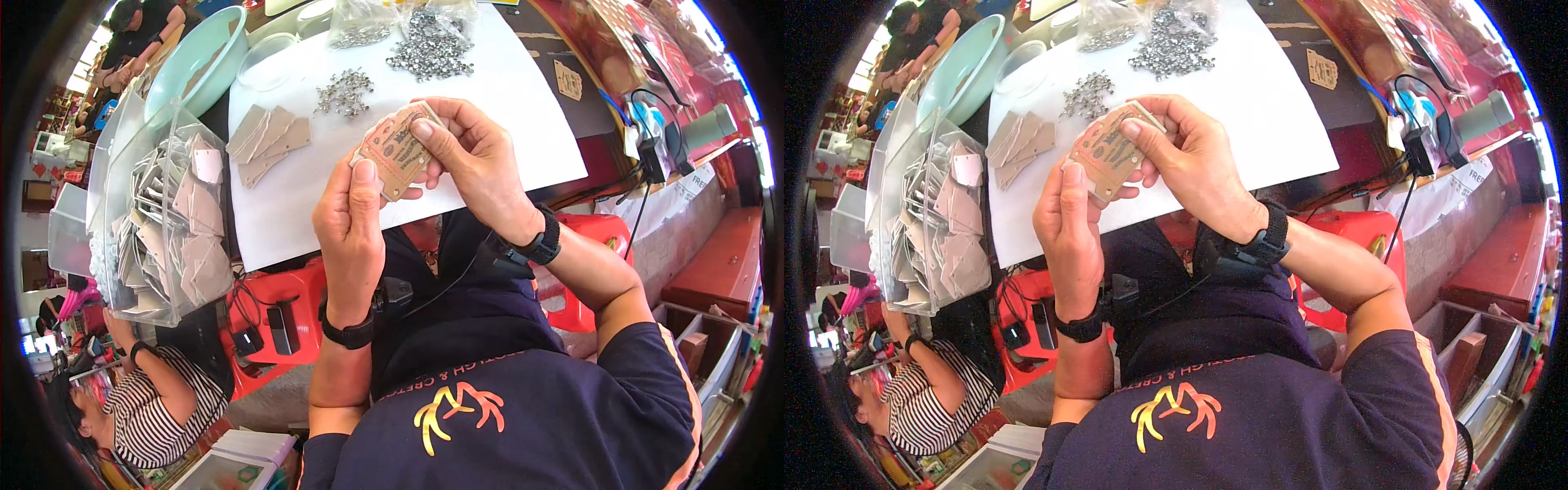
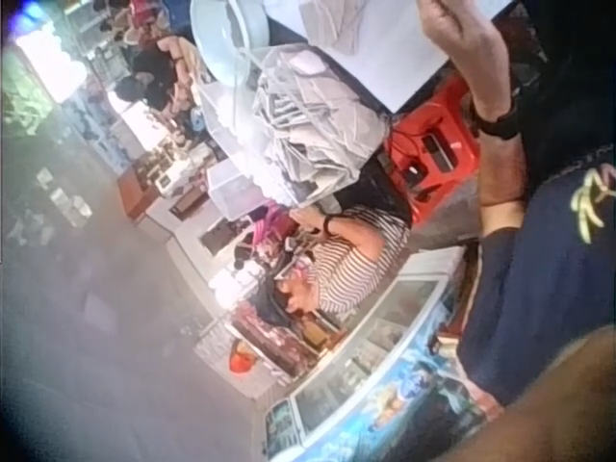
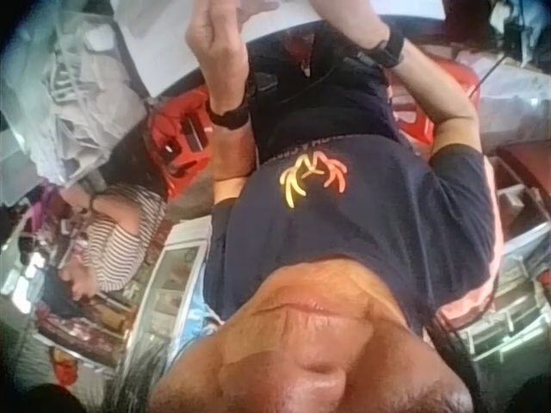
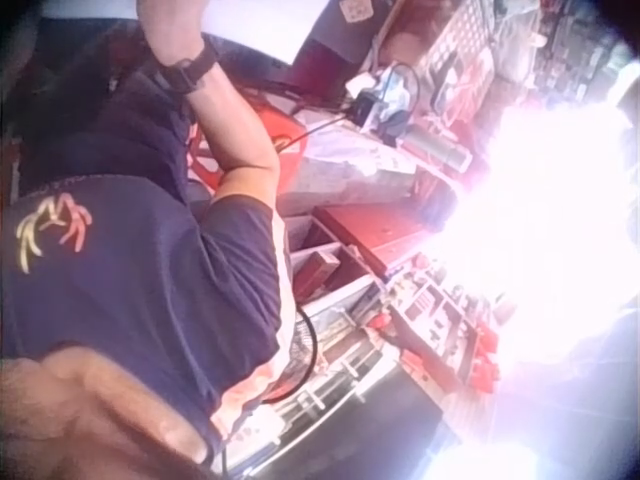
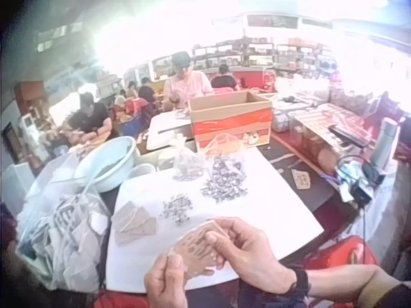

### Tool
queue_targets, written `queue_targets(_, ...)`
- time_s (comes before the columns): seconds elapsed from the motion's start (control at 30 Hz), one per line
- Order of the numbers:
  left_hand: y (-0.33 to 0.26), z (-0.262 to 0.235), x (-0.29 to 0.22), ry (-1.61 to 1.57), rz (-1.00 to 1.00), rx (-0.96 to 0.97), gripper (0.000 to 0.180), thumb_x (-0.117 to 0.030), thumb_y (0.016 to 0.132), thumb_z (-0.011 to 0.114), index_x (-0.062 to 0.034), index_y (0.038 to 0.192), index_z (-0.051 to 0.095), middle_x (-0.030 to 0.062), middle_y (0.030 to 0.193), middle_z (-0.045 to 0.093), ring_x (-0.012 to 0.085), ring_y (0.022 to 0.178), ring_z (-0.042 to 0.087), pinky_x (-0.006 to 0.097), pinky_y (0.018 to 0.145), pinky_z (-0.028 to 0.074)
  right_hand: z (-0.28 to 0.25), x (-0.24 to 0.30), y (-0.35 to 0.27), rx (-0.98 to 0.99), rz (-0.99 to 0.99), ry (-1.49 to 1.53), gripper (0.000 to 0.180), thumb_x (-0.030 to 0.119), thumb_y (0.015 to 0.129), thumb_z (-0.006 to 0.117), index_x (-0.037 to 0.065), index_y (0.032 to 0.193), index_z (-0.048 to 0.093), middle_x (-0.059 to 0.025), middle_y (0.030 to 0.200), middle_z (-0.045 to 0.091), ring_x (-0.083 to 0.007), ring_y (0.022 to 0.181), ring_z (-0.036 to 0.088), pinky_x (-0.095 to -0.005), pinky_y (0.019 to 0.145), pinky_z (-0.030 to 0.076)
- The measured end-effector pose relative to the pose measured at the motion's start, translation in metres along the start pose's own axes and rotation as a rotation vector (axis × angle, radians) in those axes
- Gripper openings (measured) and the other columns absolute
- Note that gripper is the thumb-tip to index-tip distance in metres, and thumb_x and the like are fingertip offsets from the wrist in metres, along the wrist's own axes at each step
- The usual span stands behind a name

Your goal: Manually inserting metal studs into pre-punched holes in leather shoe labels.

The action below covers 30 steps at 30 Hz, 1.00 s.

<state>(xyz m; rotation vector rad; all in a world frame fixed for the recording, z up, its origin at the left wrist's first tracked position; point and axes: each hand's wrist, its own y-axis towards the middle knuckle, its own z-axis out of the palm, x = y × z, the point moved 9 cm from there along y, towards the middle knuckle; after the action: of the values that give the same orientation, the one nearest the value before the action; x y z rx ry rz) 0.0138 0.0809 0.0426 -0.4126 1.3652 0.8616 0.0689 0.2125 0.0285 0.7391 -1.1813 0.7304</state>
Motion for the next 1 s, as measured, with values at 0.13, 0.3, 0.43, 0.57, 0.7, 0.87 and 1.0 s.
queue_targets(0.13, 0.000, -0.003, 0.001, 0.054, -0.003, -0.045, 0.037, -0.020, 0.104, 0.042, 0.0076, 0.126, 0.053, 0.0156, 0.108, 0.065, 0.0188, 0.088, 0.067, 0.031, 0.074, 0.057, 0.003, -0.001, -0.002, -0.014, 0.016, 0.059, 0.030, 0.016, 0.096, 0.063, -0.004, 0.116, 0.058, -0.0022, 0.077, 0.064, -0.0041, 0.057, 0.055, -0.0186, 0.051, 0.047)
queue_targets(0.3, 0.000, -0.007, -0.003, 0.053, 0.010, -0.107, 0.033, -0.020, 0.103, 0.046, 0.0067, 0.119, 0.057, 0.0144, 0.100, 0.068, 0.0176, 0.076, 0.066, 0.029, 0.068, 0.055, 0.006, 0.000, -0.005, 0.050, 0.055, 0.013, 0.031, 0.018, 0.097, 0.061, -0.004, 0.118, 0.056, -0.0024, 0.080, 0.065, -0.0040, 0.062, 0.056, -0.0193, 0.053, 0.047)
queue_targets(0.43, 0.000, -0.013, -0.005, 0.054, 0.007, -0.111, 0.029, -0.019, 0.104, 0.045, 0.0043, 0.111, 0.060, 0.0093, 0.087, 0.069, 0.0121, 0.070, 0.064, 0.025, 0.064, 0.052, 0.007, 0.007, -0.002, 0.127, -0.002, -0.127, 0.034, 0.020, 0.099, 0.058, -0.003, 0.124, 0.052, -0.0040, 0.084, 0.065, -0.0067, 0.069, 0.059, -0.0229, 0.062, 0.050)
queue_targets(0.57, 0.000, -0.008, -0.008, 0.038, 0.001, -0.056, 0.029, -0.019, 0.104, 0.044, 0.0041, 0.111, 0.059, 0.0092, 0.085, 0.068, 0.0121, 0.069, 0.064, 0.025, 0.064, 0.052, 0.018, 0.033, -0.005, 0.276, -0.247, -0.258, 0.038, 0.017, 0.101, 0.051, 0.004, 0.136, 0.047, -0.0040, 0.097, 0.064, -0.0060, 0.076, 0.055, -0.0218, 0.067, 0.047)
queue_targets(0.7, -0.001, -0.003, -0.009, 0.009, -0.002, -0.061, 0.030, -0.020, 0.104, 0.044, 0.0044, 0.111, 0.059, 0.0095, 0.086, 0.068, 0.0127, 0.070, 0.065, 0.025, 0.065, 0.053, 0.023, 0.034, -0.010, 0.309, -0.364, -0.391, 0.039, 0.017, 0.102, 0.049, 0.004, 0.138, 0.046, -0.0057, 0.099, 0.065, -0.0080, 0.080, 0.057, -0.0241, 0.072, 0.048)
queue_targets(0.87, -0.002, -0.004, -0.008, -0.005, -0.017, -0.071, 0.033, -0.022, 0.105, 0.042, 0.0056, 0.114, 0.058, 0.0108, 0.091, 0.068, 0.0145, 0.072, 0.067, 0.027, 0.067, 0.054, 0.025, 0.036, -0.013, 0.276, -0.334, -0.408, 0.039, 0.014, 0.101, 0.050, 0.002, 0.138, 0.046, -0.0067, 0.099, 0.065, -0.0091, 0.080, 0.057, -0.0260, 0.072, 0.049)
queue_targets(1.0, -0.001, -0.004, -0.009, -0.010, -0.002, -0.062, 0.034, -0.022, 0.105, 0.041, 0.0058, 0.115, 0.058, 0.0111, 0.092, 0.068, 0.0146, 0.073, 0.067, 0.027, 0.068, 0.054, 0.025, 0.038, -0.013, 0.234, -0.376, -0.459, 0.039, 0.012, 0.100, 0.051, 0.001, 0.137, 0.046, -0.0077, 0.095, 0.065, -0.0099, 0.078, 0.058, -0.0264, 0.071, 0.049)
